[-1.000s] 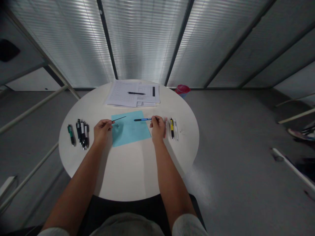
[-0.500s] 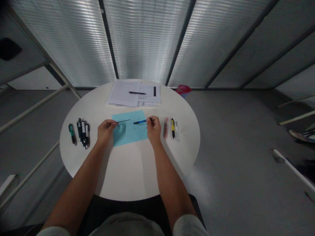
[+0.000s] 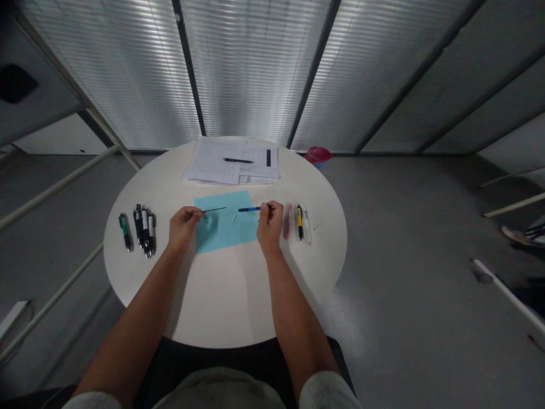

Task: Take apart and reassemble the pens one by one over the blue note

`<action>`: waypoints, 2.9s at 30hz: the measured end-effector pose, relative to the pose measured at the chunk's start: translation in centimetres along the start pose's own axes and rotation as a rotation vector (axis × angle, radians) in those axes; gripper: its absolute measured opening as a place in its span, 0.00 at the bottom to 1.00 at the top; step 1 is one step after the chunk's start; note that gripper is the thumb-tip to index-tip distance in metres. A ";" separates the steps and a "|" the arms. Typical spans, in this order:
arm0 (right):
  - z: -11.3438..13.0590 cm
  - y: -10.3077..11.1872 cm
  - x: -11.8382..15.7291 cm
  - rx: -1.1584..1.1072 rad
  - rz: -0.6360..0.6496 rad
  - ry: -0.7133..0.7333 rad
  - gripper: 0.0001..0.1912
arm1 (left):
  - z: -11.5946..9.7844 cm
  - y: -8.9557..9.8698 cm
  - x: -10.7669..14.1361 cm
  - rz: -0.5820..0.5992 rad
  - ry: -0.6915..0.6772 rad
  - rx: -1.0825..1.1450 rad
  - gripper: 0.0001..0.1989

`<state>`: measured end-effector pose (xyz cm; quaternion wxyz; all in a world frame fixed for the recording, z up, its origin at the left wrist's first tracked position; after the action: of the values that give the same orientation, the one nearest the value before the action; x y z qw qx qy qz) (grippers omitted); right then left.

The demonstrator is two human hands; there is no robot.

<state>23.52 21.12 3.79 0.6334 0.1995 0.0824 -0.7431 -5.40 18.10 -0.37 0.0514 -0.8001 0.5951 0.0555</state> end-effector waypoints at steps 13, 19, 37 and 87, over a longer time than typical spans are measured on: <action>-1.7 -3.5 0.2 0.664 0.354 0.025 0.06 | 0.1 -0.8 0.1 0.061 0.009 -0.152 0.09; -1.6 -4.0 0.7 0.851 0.429 -0.010 0.07 | 0.0 -1.0 0.2 0.095 -0.018 -0.306 0.09; -0.3 -5.6 1.4 0.715 0.541 0.122 0.09 | -1.3 -2.0 0.8 0.170 -0.051 -0.383 0.09; -3.4 -1.5 -1.1 0.397 0.166 -0.105 0.15 | 2.4 3.3 -0.3 -0.217 0.214 0.915 0.15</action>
<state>22.81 23.67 0.90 0.6441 0.2871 -0.1153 -0.6996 -8.74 17.80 -2.75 0.3420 -0.7540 0.4736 -0.3003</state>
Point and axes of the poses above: each hand's wrist, its own x-axis away from the middle knuckle, its own y-axis out of the back of the hand, z = x × y, the point moved 8 cm from there along -x, towards the middle knuckle, and after that the axes turned 10 degrees about z, right-handed, at the moved point
